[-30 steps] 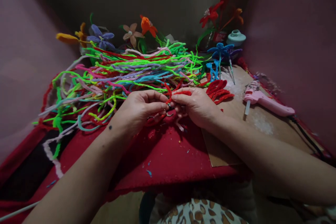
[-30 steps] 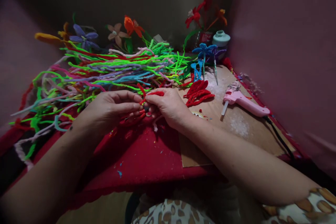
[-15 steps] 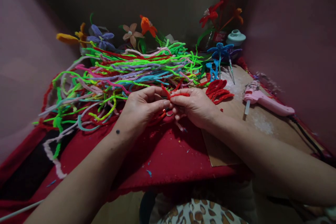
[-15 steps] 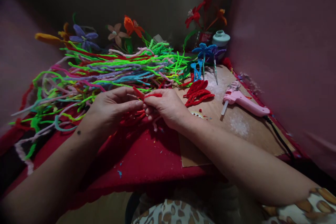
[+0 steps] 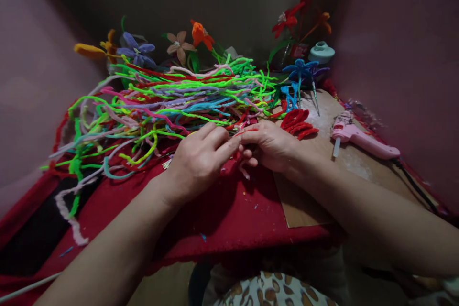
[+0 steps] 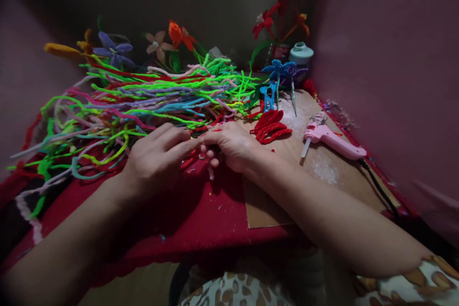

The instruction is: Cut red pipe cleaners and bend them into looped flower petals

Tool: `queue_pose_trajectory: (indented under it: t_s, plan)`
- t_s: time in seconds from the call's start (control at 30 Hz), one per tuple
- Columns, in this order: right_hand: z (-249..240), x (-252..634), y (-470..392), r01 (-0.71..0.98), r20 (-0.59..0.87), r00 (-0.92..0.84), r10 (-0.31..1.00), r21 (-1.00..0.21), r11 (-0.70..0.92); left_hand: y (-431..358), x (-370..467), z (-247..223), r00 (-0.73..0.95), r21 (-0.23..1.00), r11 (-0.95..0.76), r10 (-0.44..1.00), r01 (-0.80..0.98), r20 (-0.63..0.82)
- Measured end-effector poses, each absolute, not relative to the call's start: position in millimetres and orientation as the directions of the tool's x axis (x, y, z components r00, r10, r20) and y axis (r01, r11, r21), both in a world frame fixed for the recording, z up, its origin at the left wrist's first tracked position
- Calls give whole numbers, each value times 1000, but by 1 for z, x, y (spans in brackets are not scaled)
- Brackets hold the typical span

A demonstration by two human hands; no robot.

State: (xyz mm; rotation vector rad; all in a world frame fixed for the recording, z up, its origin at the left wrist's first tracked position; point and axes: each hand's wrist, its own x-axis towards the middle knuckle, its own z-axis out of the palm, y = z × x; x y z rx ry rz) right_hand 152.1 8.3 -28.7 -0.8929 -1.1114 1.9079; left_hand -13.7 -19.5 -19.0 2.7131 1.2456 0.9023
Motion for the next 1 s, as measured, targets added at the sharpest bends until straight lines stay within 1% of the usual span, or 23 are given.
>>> queue_pose_trajectory:
  t_s: [0.03,0.1,0.13,0.17,0.2,0.27,0.33,0.4,0.47,0.53,0.57,0.6,0.63,0.7,0.73,0.77,0.8,0.83,0.87,0.9,0.93,0.97,1.0]
  plan:
    - [-27,153,8,-255,-184,-485,855,-905,-339,-20,-13,-17,472,340,-655,737,675,483]
    - [-24,153,8,-239,-140,-471,871,-930,-278,-21,-12,-12,313,644,-491,871,587,378]
    - [-23,153,6,-217,-106,-454,885,-950,-225,-21,-12,-10,239,792,-357,932,496,271]
    - [-22,153,5,-184,-63,-430,901,-971,-155,-21,-13,-9,202,895,-210,969,393,139]
    - [-21,152,4,-142,-6,-400,917,-988,-68,-20,-14,-8,205,951,-75,979,299,12]
    - [-20,151,1,-21,138,-347,928,-990,139,-17,-16,-7,273,977,105,950,187,-154]
    - [-21,151,-2,131,285,-334,899,-930,343,-15,-18,-7,344,971,187,911,150,-229]
    - [-22,152,-3,258,403,-345,847,-827,499,-14,-18,-7,354,968,202,903,149,-243]
    - [-22,152,-4,329,463,-352,814,-752,571,-16,-14,-5,313,965,150,925,215,-214]
    - [-21,152,-5,357,456,-336,824,-748,559,-19,-10,-5,250,925,-12,964,379,-90]
    - [-21,152,-6,362,430,-320,844,-768,529,-21,-7,-6,236,861,-140,971,490,23]
    - [-21,151,-6,356,392,-302,869,-799,484,-23,-5,-8,247,741,-284,955,608,163]
    - [-21,151,-5,333,336,-283,898,-844,421,-24,-4,-10,289,561,-416,908,715,304]
    - [-21,150,-3,213,170,-281,945,-948,234,-26,-2,-15,448,95,-565,736,820,507]
    - [-20,151,-1,119,66,-306,950,-987,107,-26,-2,-17,539,-118,-580,637,806,550]
    - [-20,151,1,21,-50,-351,935,-999,-46,-26,-2,-19,617,-283,-574,546,768,566]
    - [-19,152,3,-66,-156,-406,900,-978,-199,-26,-2,-20,674,-390,-566,472,726,569]
    - [-17,153,4,-127,-247,-453,856,-933,-336,-25,-3,-20,710,-446,-568,417,691,567]
    - [-16,154,6,-169,-304,-488,818,-887,-430,-25,-3,-20,721,-457,-579,390,675,572]
    - [-15,155,7,-199,-328,-501,800,-857,-476,-23,-4,-19,705,-423,-593,394,685,590]
    - [-14,156,7,-215,-326,-499,803,-850,-480,-22,-5,-18,656,-339,-607,429,719,621]
    - [-13,157,7,-226,-294,-483,825,-868,-442,-20,-5,-17,577,-201,-621,493,757,652]
    - [-12,157,7,-230,-237,-460,856,-899,-373,-18,-6,-15,471,-2,-629,580,777,665]
